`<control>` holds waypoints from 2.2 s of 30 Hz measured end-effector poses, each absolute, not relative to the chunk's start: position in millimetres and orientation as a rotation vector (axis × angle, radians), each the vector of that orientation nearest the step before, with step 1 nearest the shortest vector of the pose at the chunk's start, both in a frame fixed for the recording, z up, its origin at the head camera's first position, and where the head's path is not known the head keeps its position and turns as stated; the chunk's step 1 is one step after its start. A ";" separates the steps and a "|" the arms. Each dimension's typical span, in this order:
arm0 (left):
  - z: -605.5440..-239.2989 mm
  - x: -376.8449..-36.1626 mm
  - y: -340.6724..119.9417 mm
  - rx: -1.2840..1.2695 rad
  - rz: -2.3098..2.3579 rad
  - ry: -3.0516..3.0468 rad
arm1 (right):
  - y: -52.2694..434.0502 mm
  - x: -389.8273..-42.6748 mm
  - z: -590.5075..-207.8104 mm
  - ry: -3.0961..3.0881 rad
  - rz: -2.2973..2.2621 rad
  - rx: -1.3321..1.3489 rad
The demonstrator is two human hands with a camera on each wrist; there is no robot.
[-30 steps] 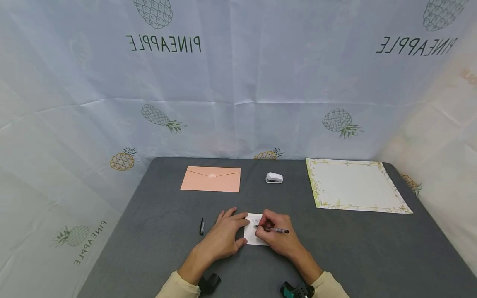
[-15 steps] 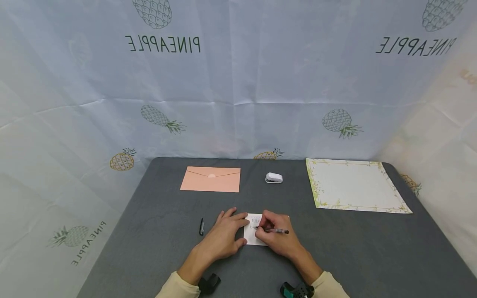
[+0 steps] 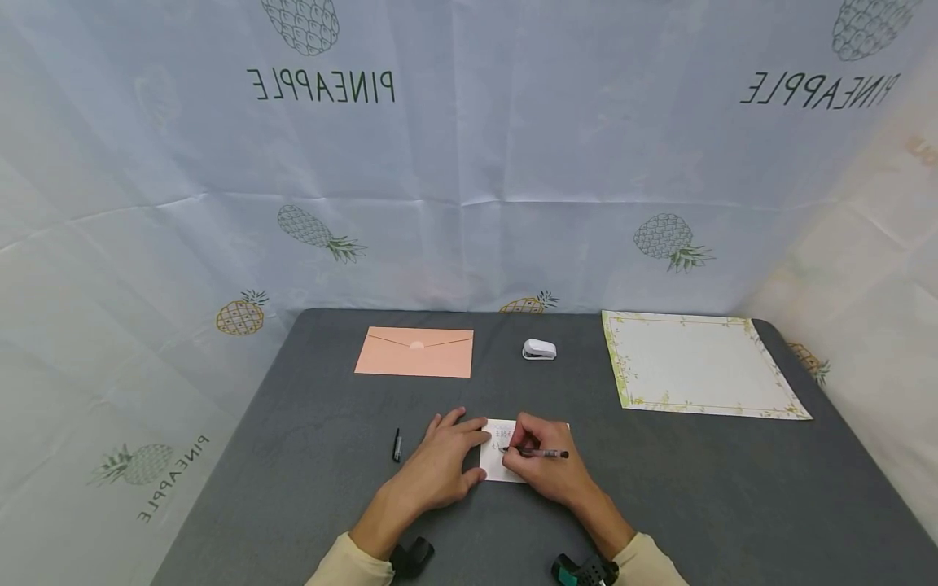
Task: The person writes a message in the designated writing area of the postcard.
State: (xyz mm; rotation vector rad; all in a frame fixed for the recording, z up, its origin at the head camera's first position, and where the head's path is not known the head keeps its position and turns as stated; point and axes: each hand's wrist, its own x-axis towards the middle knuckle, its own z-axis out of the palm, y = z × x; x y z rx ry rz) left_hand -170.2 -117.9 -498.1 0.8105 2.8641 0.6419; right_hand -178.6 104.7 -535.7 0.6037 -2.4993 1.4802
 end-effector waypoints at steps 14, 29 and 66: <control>-496.6 -170.1 -117.4 0.818 0.652 2.866 | 104.3 -179.5 -538.3 -2.483 1.475 0.620; -496.7 -169.6 -117.6 0.812 0.629 2.875 | 106.7 -179.1 -540.8 -2.428 1.456 0.543; -498.3 -169.9 -118.4 0.794 0.635 2.861 | 112.4 -179.7 -536.6 -2.526 1.438 0.584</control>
